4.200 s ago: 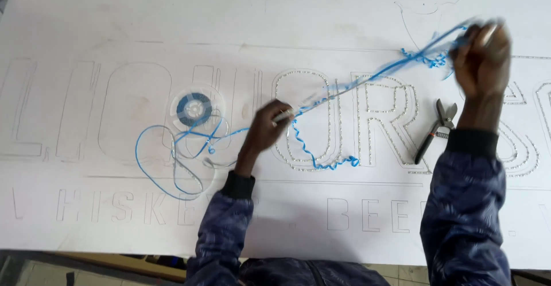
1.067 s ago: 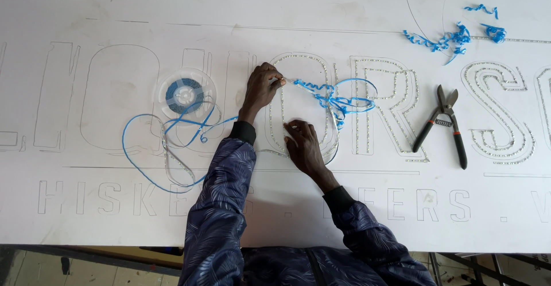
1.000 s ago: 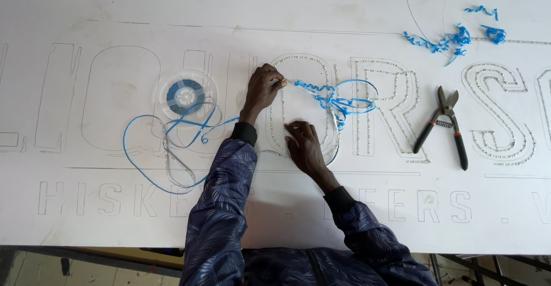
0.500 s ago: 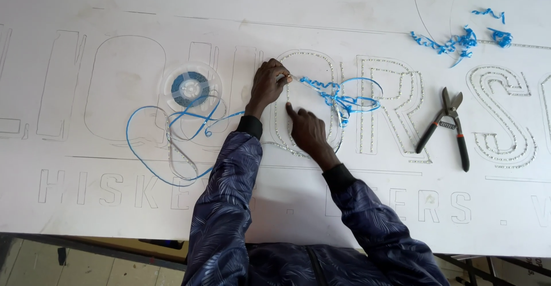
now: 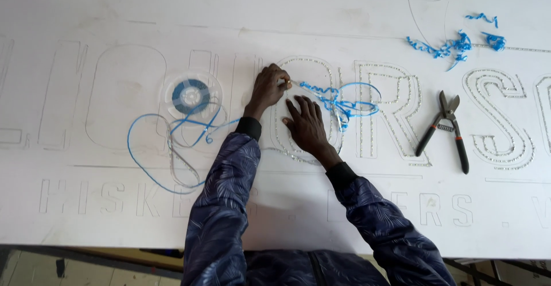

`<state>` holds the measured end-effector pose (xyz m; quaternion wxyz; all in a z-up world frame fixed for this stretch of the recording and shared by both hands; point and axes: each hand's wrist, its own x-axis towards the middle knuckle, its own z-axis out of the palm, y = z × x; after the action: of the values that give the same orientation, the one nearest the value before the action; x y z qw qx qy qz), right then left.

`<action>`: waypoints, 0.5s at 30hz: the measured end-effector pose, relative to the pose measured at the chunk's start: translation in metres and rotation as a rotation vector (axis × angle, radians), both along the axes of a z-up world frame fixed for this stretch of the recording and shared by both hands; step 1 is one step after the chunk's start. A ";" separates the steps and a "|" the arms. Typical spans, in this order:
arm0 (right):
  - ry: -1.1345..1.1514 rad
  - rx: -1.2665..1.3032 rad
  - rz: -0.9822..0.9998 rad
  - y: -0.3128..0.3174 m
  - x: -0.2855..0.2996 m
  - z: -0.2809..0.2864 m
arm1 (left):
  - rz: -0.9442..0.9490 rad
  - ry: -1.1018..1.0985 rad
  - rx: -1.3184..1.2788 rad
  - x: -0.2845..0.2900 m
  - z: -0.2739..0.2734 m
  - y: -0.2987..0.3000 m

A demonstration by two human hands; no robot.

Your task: The person is carefully laying out and pressing a flexible blue LED strip onto a white board, following the pre-marked outlines of letters for a sign.

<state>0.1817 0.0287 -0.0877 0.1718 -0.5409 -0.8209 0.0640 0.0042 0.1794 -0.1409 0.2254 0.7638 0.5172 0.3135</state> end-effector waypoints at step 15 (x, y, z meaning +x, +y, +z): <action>-0.059 0.083 -0.079 0.030 -0.007 -0.023 | -0.025 -0.102 -0.273 -0.013 0.052 -0.010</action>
<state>0.1744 0.0588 -0.1109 0.1723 -0.5670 -0.8055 0.0071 -0.0087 0.1693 -0.0885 0.3569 0.7156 0.5335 0.2757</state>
